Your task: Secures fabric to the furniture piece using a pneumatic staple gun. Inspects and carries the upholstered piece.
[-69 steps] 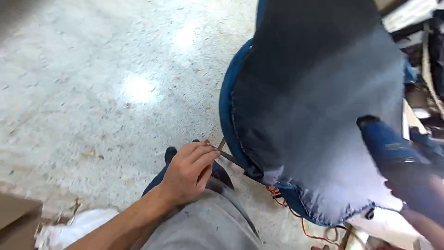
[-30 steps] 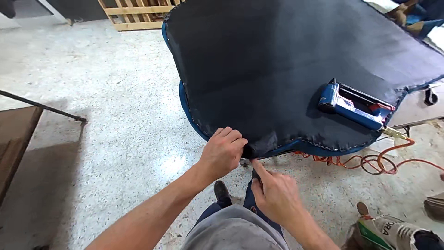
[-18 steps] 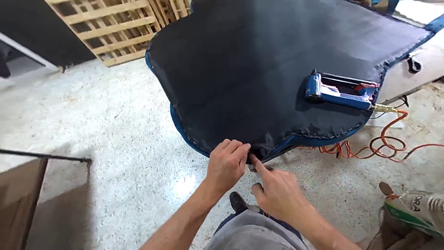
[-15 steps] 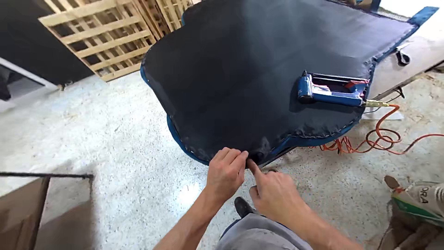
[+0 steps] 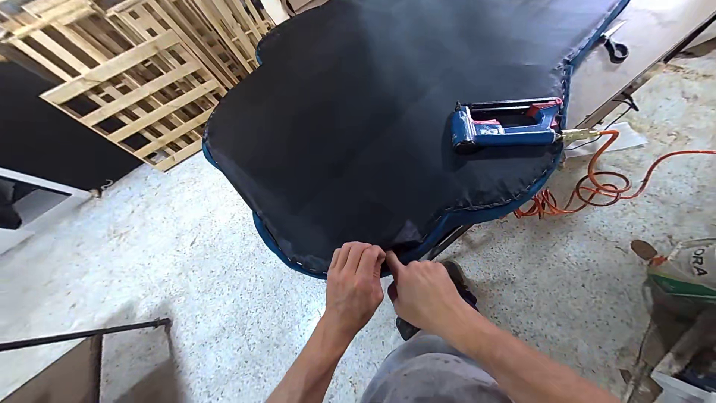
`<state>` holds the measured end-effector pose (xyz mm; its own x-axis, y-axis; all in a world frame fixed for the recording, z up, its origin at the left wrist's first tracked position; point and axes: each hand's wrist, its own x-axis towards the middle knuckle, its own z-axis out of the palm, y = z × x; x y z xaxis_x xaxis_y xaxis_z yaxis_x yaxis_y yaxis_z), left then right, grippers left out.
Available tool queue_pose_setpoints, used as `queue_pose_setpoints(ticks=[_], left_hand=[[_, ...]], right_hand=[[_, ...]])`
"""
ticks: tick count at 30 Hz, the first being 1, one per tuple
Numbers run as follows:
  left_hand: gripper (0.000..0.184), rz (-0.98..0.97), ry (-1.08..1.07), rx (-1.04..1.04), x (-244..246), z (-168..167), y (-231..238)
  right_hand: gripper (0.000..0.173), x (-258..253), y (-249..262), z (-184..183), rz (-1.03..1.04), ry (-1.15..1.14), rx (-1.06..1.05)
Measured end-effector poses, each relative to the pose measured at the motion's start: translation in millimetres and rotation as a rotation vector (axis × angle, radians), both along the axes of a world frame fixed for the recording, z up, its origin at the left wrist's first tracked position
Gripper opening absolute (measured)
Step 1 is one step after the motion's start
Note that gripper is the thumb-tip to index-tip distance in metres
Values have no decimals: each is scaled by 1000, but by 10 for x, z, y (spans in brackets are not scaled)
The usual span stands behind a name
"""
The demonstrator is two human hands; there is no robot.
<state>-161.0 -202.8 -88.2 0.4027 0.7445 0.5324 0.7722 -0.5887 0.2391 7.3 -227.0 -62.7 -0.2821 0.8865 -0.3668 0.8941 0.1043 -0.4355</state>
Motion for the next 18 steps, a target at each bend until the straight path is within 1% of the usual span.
queue_pose_setpoints(ticks=[1, 3, 4, 5, 6, 8, 9, 11, 12, 13, 15, 16, 18], left_hand=[[18, -7, -44, -8, -12, 30, -15], [16, 4, -157, -34, -43, 83, -31], [18, 13, -194, -44, -64, 89, -49], [22, 20, -200, -50, -86, 81, -74], [27, 28, -178, -54, -102, 65, -83], [35, 70, -96, -69, -102, -8, -72], [36, 101, -66, -80, -99, -49, -61], [28, 143, -68, -90, -95, -80, -31], [24, 146, -72, -92, -100, -71, -17], [23, 139, -74, -97, -114, -61, -18], [25, 116, -91, -98, -133, -57, -19], [29, 108, -103, -96, -123, -55, -20], [32, 90, -114, -113, -67, -24, -31]], right_hand=[[54, 40, -124, -38, -7, 40, 97], [67, 145, -395, -127, -14, 97, 330], [71, 180, -485, -171, -13, 92, 404], [73, 196, -528, -208, -14, 72, 430], [74, 193, -504, -222, -18, 43, 395], [70, 130, -296, -174, -31, -14, 195], [69, 75, -167, -161, -39, -28, 140], [70, -2, -15, -150, -28, -58, 125], [70, 14, -39, -165, -14, -39, 160], [67, 72, -142, -222, 0, 14, 252], [63, 241, -391, -371, -2, 121, 524], [62, 314, -470, -397, 0, 144, 600], [61, 371, -553, -368, -5, 164, 646]])
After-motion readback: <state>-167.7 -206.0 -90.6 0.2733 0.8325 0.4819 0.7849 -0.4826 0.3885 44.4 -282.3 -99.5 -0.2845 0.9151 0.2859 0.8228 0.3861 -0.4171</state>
